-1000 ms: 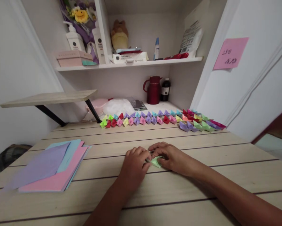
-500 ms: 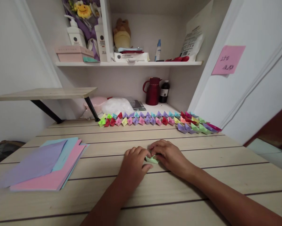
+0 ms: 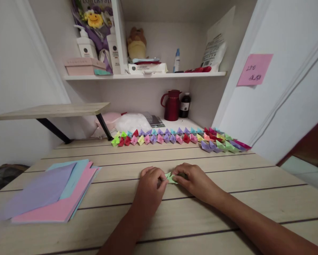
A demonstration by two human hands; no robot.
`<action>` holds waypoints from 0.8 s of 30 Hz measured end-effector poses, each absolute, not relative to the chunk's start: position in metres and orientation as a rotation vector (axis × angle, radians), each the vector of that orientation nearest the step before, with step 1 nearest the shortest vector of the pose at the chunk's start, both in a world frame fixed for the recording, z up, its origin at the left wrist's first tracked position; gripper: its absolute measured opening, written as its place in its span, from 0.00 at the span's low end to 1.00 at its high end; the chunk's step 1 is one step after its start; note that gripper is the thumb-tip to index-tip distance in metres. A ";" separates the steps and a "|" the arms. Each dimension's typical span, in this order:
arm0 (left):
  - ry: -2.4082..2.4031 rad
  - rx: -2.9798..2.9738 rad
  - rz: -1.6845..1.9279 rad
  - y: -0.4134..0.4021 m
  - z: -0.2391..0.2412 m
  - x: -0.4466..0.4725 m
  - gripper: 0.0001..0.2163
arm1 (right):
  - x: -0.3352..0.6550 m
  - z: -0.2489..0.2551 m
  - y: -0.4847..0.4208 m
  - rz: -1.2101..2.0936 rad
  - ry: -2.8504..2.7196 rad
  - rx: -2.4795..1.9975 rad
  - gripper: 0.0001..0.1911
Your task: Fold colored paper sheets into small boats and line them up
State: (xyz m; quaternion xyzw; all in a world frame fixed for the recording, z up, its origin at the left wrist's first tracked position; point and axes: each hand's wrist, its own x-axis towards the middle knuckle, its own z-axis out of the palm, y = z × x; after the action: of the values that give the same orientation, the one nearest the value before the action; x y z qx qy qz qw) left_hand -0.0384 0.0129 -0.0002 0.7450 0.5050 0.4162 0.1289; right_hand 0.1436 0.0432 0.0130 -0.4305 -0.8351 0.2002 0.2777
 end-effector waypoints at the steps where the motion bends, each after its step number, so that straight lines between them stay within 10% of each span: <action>1: 1.469 2.127 1.246 0.014 -0.001 -0.039 0.08 | 0.144 0.015 0.042 0.574 -2.241 -1.138 0.07; 24: 1.339 1.520 1.434 0.018 -0.015 -0.027 0.05 | 0.140 0.003 0.044 1.398 -1.452 -0.993 0.16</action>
State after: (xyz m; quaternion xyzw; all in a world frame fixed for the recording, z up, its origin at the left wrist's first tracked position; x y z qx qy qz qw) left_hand -0.0271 0.0178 -0.0151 0.5795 0.5104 0.5466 0.3239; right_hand 0.1399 0.0445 0.0029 -0.3983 -0.5828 0.5609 0.4325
